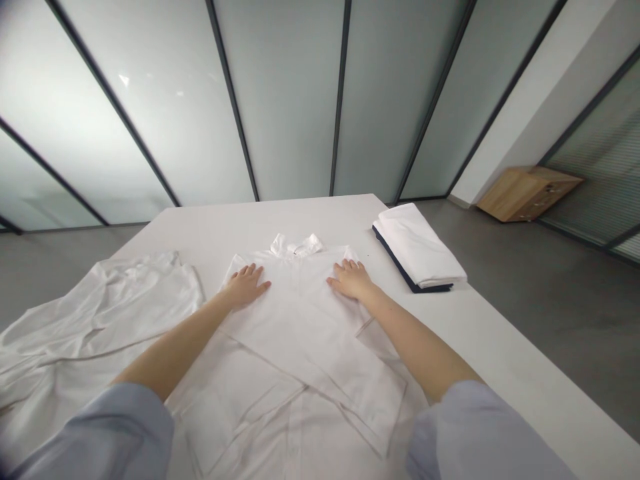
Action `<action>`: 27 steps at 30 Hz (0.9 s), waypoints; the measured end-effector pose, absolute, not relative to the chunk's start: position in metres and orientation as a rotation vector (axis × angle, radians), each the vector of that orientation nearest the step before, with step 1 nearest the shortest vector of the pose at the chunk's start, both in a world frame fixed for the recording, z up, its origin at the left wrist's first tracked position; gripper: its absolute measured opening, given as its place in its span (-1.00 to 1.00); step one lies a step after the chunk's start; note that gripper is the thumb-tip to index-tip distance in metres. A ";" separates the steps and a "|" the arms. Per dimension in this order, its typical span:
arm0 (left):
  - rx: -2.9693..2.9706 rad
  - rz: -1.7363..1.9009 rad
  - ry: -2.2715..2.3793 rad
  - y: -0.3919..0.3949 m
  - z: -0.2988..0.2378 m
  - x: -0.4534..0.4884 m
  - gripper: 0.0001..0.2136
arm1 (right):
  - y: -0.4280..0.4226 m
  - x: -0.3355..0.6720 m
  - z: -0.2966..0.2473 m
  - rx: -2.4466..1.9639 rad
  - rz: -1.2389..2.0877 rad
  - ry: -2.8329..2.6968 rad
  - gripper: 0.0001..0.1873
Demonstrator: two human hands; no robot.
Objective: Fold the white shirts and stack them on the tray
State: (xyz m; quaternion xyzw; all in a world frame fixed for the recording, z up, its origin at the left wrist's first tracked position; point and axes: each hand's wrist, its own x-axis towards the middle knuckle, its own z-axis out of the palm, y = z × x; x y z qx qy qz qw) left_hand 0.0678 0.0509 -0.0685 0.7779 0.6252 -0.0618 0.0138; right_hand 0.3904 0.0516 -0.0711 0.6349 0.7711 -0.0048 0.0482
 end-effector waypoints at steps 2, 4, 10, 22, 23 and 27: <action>2.446 -0.285 1.892 0.049 -0.060 0.066 -0.35 | 0.050 0.393 -0.059 1.830 -0.045 2.341 -0.44; 2.484 -0.341 1.853 0.054 -0.052 0.064 -0.39 | 0.055 0.395 -0.048 1.805 -0.082 2.349 -0.56; 2.380 0.048 2.031 0.106 -0.043 0.074 -0.50 | 0.106 0.388 -0.042 2.038 -0.140 2.569 -0.56; 2.171 0.248 2.109 0.138 -0.054 0.099 -0.74 | 0.135 0.366 -0.061 2.210 -0.113 2.553 -0.72; 2.208 0.317 2.130 0.134 -0.053 0.098 -0.74 | 0.132 0.366 -0.061 2.249 0.001 2.580 -0.71; 2.433 0.361 2.093 0.112 -0.056 0.087 -0.77 | 0.114 0.370 -0.064 2.127 0.325 2.606 -0.67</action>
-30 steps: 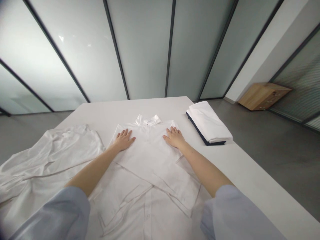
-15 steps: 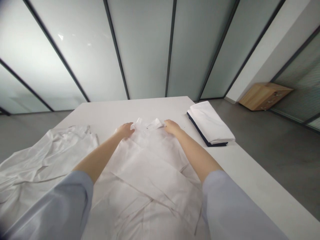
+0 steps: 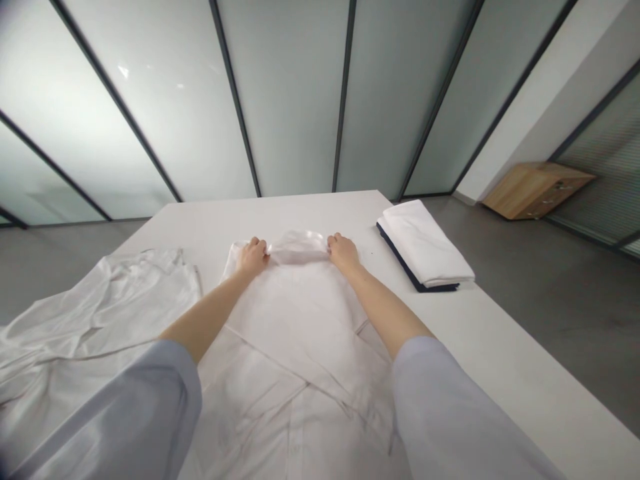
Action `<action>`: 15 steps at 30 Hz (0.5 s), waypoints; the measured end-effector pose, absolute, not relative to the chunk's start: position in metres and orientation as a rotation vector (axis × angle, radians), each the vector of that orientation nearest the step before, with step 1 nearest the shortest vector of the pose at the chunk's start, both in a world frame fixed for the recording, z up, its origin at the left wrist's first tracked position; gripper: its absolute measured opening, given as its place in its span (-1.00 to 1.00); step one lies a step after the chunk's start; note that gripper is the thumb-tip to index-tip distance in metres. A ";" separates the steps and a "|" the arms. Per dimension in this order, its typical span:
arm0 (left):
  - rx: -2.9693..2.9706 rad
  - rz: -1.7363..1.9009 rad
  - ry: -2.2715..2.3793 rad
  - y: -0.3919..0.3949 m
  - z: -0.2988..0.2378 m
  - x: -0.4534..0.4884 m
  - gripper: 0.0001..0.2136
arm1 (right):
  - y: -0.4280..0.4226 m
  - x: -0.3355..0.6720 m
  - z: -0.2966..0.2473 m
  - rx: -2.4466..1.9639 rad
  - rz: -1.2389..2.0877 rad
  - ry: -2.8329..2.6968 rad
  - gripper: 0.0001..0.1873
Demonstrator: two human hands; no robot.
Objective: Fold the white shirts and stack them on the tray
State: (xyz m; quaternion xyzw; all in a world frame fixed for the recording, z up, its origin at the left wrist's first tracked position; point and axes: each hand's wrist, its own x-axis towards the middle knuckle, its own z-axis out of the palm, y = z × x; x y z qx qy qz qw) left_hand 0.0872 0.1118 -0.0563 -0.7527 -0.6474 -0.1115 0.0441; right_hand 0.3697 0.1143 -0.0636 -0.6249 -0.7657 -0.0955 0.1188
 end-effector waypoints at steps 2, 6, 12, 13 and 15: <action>-2.367 -0.210 -1.858 0.101 -0.059 0.078 -0.79 | 0.106 0.372 -0.065 -1.797 -0.348 -2.347 -0.66; -2.404 -0.191 -1.686 0.092 -0.059 0.063 -0.77 | 0.099 0.372 -0.065 -1.726 -0.313 -2.349 -0.67; -2.372 -0.554 -1.915 0.106 -0.059 0.094 -0.55 | 0.109 0.337 -0.063 -1.684 -0.032 -2.210 -0.46; -2.406 -0.498 -1.968 0.108 -0.061 0.101 -0.51 | 0.110 0.331 -0.065 -1.723 0.029 -2.233 -0.41; -2.490 -0.293 -2.025 0.110 -0.066 0.111 -0.44 | 0.109 0.323 -0.069 -1.802 0.148 -2.323 -0.32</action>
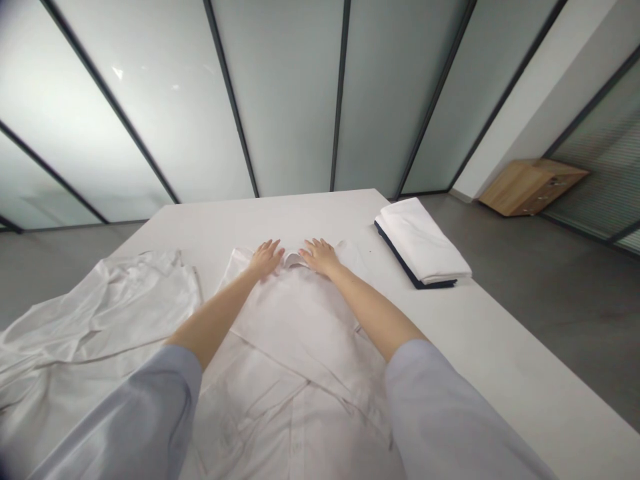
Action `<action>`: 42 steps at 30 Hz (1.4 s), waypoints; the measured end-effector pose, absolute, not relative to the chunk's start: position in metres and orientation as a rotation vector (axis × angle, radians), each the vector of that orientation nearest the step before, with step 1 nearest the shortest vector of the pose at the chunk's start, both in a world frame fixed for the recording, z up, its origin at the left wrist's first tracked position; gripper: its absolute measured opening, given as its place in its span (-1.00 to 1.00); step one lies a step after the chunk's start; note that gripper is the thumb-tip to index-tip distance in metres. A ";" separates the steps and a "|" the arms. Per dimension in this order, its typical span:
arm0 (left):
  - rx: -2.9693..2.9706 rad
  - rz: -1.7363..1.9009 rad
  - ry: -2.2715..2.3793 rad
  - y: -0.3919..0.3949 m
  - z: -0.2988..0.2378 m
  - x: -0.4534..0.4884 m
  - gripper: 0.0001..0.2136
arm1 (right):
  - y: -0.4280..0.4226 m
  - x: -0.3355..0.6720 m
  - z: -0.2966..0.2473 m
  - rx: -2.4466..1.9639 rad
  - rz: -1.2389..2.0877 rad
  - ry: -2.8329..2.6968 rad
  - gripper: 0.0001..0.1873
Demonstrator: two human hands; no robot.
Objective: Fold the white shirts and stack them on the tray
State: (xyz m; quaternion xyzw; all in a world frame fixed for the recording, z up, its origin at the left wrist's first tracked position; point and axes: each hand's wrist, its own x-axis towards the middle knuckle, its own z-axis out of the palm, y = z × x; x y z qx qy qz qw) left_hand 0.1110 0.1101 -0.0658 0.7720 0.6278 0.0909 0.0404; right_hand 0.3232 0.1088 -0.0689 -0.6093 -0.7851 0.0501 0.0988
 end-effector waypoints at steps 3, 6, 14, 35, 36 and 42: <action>2.399 -0.012 1.841 0.107 -0.073 0.110 -0.33 | 0.103 0.326 -0.076 -1.870 0.234 -2.483 -0.21; 2.395 -0.115 1.853 0.102 -0.075 0.098 -0.27 | 0.099 0.338 -0.081 -1.898 0.227 -2.541 -0.15; 2.612 -0.021 1.918 0.072 -0.065 0.103 -0.34 | 0.096 0.342 -0.083 -1.894 0.180 -2.526 -0.13; 2.421 0.061 1.866 0.082 -0.078 0.131 -0.22 | 0.030 0.343 -0.072 -1.755 0.059 -2.463 -0.40; 2.440 0.124 1.888 0.086 -0.076 0.132 -0.22 | 0.022 0.340 -0.075 -1.820 0.114 -2.454 -0.36; 2.565 0.360 1.903 0.082 -0.062 0.138 -0.60 | 0.022 0.337 -0.087 -2.004 0.250 -2.402 -0.20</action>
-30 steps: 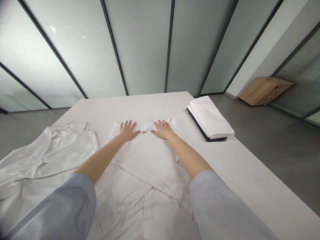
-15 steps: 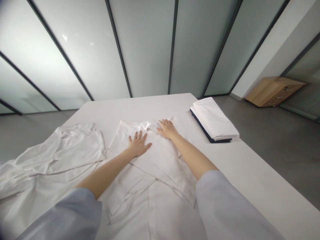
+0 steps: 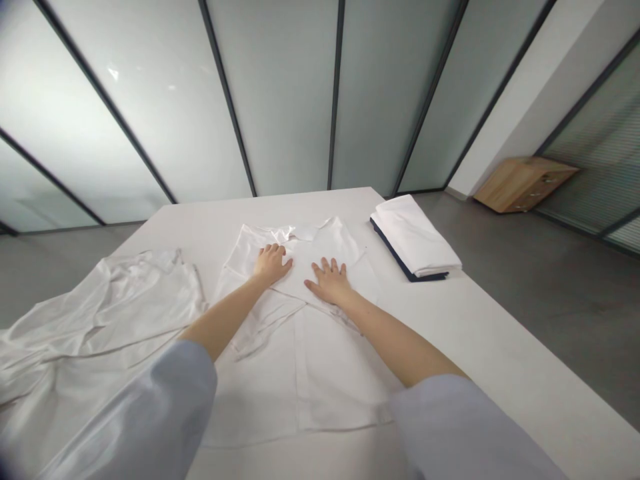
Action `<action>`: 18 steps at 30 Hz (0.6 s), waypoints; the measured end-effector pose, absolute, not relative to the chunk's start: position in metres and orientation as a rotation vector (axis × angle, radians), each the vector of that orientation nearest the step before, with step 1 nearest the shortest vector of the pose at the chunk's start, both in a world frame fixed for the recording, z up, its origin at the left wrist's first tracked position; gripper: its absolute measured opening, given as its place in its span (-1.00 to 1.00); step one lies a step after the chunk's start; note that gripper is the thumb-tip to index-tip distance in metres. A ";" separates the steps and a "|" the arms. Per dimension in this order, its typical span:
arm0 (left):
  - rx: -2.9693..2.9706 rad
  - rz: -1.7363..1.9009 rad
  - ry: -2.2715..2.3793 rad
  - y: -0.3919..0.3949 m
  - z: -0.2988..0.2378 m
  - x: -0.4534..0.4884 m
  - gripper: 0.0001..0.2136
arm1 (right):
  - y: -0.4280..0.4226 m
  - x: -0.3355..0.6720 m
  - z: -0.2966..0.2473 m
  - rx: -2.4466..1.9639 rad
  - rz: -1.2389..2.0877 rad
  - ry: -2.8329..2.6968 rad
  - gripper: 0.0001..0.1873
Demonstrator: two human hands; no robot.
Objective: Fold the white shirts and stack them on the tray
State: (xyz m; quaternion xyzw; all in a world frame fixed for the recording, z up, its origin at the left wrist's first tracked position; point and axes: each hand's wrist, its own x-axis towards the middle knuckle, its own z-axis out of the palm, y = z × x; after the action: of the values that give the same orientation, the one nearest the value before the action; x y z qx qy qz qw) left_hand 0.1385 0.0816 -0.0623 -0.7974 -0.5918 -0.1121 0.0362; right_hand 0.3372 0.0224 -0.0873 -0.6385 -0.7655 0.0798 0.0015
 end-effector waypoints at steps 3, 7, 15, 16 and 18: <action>-2.470 -0.285 -1.901 0.061 -0.057 0.135 -0.61 | 0.045 0.341 -0.089 -1.986 0.214 -2.392 -0.21; -2.538 -0.125 -2.033 0.029 -0.058 0.123 -0.43 | 0.077 0.340 -0.088 -1.966 0.162 -2.370 -0.23; -2.475 -0.007 -2.054 0.023 -0.089 0.116 -0.28 | 0.107 0.340 -0.077 -1.874 0.041 -2.301 -0.44; -2.474 -0.009 -2.052 0.028 -0.090 0.116 -0.28 | 0.104 0.342 -0.076 -1.860 0.016 -2.280 -0.44; -2.480 -0.010 -2.050 0.038 -0.088 0.115 -0.28 | 0.093 0.347 -0.073 -1.809 -0.029 -2.265 -0.45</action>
State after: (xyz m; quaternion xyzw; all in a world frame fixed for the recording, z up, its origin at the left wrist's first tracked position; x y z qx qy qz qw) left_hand 0.1153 0.0384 -0.0883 -0.7701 -0.6368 -0.0032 -0.0380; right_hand 0.3469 0.0928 -0.0729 -0.6194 -0.7756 -0.0101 0.1213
